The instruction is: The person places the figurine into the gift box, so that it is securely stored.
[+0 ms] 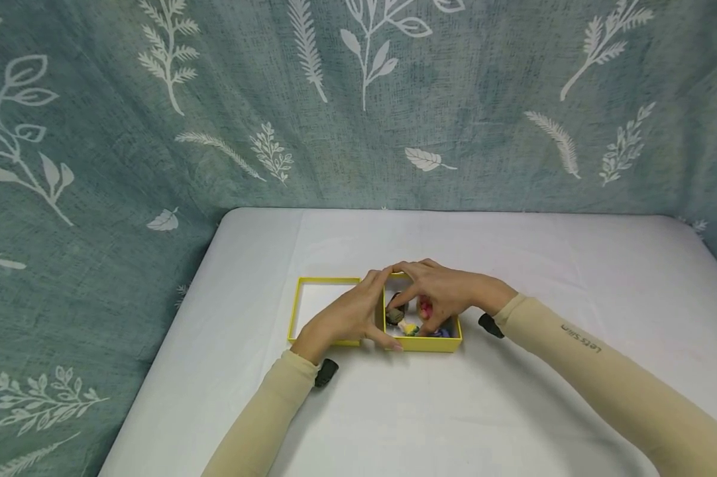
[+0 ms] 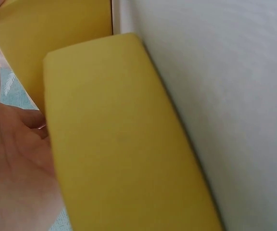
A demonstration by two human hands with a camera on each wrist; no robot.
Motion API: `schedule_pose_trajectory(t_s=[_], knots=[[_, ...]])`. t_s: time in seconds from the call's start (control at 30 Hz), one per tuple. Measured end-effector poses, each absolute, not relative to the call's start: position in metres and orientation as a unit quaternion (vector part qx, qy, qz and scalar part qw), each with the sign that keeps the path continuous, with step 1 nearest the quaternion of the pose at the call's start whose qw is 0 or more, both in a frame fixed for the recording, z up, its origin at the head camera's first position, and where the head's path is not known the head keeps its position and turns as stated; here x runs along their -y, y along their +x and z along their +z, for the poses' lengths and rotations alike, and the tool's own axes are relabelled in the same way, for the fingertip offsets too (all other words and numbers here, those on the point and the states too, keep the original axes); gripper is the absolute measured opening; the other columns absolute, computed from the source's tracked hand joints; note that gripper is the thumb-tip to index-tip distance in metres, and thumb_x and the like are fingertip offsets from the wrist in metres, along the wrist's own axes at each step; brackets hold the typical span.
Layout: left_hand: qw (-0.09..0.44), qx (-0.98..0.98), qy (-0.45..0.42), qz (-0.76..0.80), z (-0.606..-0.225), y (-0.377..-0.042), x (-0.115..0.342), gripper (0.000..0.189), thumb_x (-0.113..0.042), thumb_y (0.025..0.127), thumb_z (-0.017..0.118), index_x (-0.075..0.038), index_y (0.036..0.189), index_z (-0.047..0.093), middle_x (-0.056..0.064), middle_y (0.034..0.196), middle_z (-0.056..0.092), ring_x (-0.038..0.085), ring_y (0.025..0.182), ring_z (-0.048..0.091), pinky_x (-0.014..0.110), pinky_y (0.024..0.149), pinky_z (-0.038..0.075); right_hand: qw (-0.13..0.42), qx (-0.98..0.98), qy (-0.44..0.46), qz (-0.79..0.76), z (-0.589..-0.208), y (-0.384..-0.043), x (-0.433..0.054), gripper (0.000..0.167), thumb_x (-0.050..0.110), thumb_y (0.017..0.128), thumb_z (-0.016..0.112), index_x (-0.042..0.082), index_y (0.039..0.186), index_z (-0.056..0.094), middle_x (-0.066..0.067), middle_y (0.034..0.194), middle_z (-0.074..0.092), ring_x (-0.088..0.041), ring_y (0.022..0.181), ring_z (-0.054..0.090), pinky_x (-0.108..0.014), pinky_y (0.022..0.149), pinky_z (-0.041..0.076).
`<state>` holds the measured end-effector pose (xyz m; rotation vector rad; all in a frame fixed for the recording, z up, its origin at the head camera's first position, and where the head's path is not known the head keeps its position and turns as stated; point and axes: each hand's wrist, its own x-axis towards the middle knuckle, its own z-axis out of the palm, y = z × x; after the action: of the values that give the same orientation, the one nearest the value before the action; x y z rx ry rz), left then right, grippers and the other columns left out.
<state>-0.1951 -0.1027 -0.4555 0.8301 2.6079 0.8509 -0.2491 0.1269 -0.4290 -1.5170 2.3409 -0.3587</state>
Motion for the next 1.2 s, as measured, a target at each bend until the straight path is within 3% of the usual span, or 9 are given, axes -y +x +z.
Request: schedule_pose_trajectory(t_s=[0.2,0.53,0.77,1.2], knots=[[0.132,-0.905,0.285,0.286,-0.456,-0.196,0.103,0.137,-0.070,0.058,0.081,-0.023,0.158,0.001,0.006,0.151,0.032,0.020,0.125,0.049,0.037,0.103,0.046,0.138,-0.820,-0.538,-0.141,-0.432,-0.247,-0.124,0.047,0.046,0.076,0.081,0.038,0.121,0.068,-0.013,0.144,0.041,-0.027,0.133,0.040,-0.052,0.107,0.031],[0.142,-0.904,0.280,0.289,-0.456,-0.195,0.103,0.136,-0.069,0.058,0.082,-0.025,0.158,0.000,0.005,0.153,0.029,0.022,0.130,0.047,0.038,0.105,0.045,0.143,-0.818,-0.545,-0.117,-0.431,-0.247,-0.126,0.052,0.054,0.075,0.080,0.043,0.124,0.066,-0.011,0.148,0.037,-0.024,0.138,0.033,-0.049,0.109,0.029],[0.143,-0.907,0.277,0.284,-0.455,-0.195,0.102,0.136,-0.071,0.059,0.080,-0.024,0.158,0.000,0.005,0.153,0.030,0.021,0.128,0.048,0.038,0.104,0.046,0.160,-0.821,-0.536,-0.110,-0.429,-0.245,-0.125,0.048,0.046,0.078,0.080,0.043,0.123,0.065,-0.014,0.149,0.035,-0.028,0.142,0.027,-0.052,0.113,0.023],[0.142,-0.909,0.279,0.275,-0.454,-0.193,0.102,0.139,-0.069,0.060,0.081,-0.019,0.158,-0.004,0.005,0.154,0.028,0.022,0.130,0.047,0.038,0.104,0.046,0.128,-0.825,-0.538,-0.118,-0.430,-0.239,-0.127,0.047,0.044,0.079,0.080,0.038,0.124,0.067,-0.018,0.159,0.023,-0.034,0.147,0.022,-0.054,0.112,0.022]])
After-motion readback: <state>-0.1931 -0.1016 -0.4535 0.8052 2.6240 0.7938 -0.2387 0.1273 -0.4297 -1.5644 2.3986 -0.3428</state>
